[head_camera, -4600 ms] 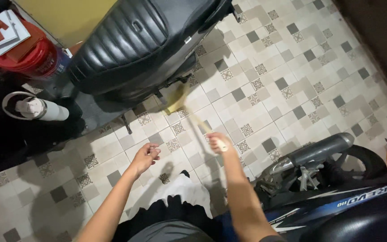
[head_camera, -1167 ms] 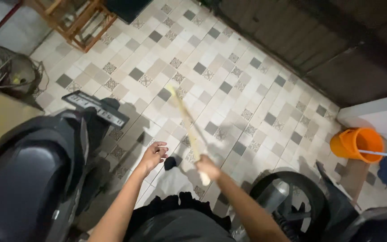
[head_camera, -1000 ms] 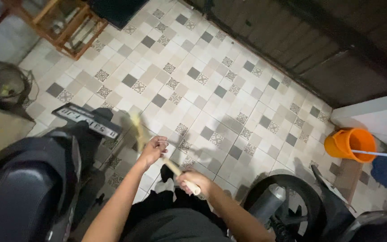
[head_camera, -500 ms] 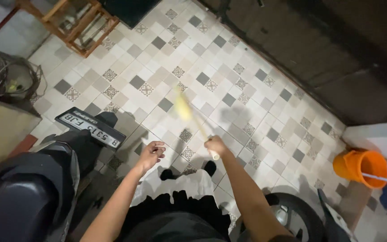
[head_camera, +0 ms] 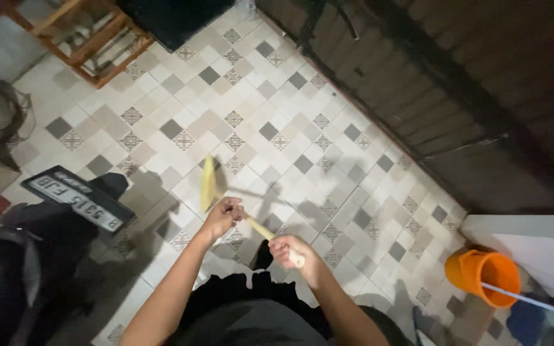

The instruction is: The recorder prepares cleaning supplies and then uses a broom and dustpan to clean a tiled floor area around motorcycles and storage.

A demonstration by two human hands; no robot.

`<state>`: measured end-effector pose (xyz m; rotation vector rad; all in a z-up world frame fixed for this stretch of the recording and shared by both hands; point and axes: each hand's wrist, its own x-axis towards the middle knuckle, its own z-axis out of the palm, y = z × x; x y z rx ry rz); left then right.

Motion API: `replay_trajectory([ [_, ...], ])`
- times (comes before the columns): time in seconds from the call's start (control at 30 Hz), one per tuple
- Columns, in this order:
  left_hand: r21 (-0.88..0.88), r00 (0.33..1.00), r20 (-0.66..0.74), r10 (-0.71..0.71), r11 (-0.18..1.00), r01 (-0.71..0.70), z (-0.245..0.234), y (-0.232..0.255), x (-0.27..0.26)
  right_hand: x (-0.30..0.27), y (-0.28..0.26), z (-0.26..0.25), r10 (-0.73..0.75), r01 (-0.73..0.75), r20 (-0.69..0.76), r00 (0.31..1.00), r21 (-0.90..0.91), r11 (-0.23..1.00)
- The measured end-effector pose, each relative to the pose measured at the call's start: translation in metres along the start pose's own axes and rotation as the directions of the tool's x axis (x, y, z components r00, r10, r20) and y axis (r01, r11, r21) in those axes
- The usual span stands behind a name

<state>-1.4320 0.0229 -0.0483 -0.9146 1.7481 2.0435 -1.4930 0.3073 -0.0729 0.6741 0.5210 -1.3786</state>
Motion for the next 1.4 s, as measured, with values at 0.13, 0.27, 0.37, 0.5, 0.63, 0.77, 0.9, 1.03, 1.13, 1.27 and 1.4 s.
replay_trajectory([
  [0.13, -0.05, 0.999, 0.001, 0.049, 0.998, -0.049, 0.042, 0.029, 0.025, -0.029, -0.075, -0.043, 0.06, -0.065, -0.05, 0.997, -0.1, 0.993],
  [0.27, -0.058, 0.998, -0.057, -0.001, 0.998, -0.002, 0.051, 0.044, 0.009, -0.054, -0.151, -0.061, -0.078, -0.02, -0.274, 0.958, -0.338, 0.941],
  [0.37, -0.072, 0.991, -0.121, -0.059, 0.996, 0.05, 0.044, 0.041, -0.003, -0.037, -0.182, -0.041, -0.244, -0.004, -0.401, 0.883, -0.525, 0.851],
  [0.5, -0.148, 0.981, -0.176, -0.084, 0.987, 0.058, 0.015, 0.03, -0.004, 0.038, -0.202, -0.041, -0.713, -0.082, -0.319, 0.625, -0.935, 0.346],
  [0.63, -0.179, 0.969, -0.242, -0.047, 0.984, 0.004, -0.021, 0.021, 0.014, 0.06, -0.172, 0.035, -0.645, 0.129, -0.258, 0.72, -0.862, 0.489],
  [0.77, -0.184, 0.961, -0.271, -0.059, 0.983, 0.008, -0.063, 0.044, 0.028, 0.063, -0.14, 0.13, -0.231, -0.03, -0.311, 0.922, -0.651, 0.758],
  [0.9, -0.178, 0.948, -0.313, -0.047, 0.984, -0.011, -0.104, 0.073, 0.032, 0.126, -0.125, 0.155, 0.093, -0.173, -0.187, 0.978, -0.48, 0.86],
  [1.03, -0.081, 0.944, -0.329, 0.017, 0.996, -0.046, -0.151, 0.068, 0.051, 0.193, -0.135, 0.19, 0.243, -0.273, -0.126, 0.962, -0.513, 0.814],
  [1.13, -0.073, 0.909, -0.41, 0.079, 0.99, -0.119, -0.182, 0.053, 0.057, 0.234, -0.157, 0.199, 0.225, -0.288, -0.179, 0.958, -0.616, 0.733],
  [1.27, -0.074, 0.901, -0.422, 0.102, 0.986, -0.146, -0.206, 0.042, 0.055, 0.266, -0.204, 0.213, -0.055, -0.218, -0.319, 0.946, -0.754, 0.619],
  [1.4, -0.16, 0.915, -0.391, 0.098, 0.972, -0.172, -0.213, 0.032, 0.049, 0.294, -0.187, 0.254, -0.342, -0.117, -0.193, 0.92, -0.966, 0.23],
])
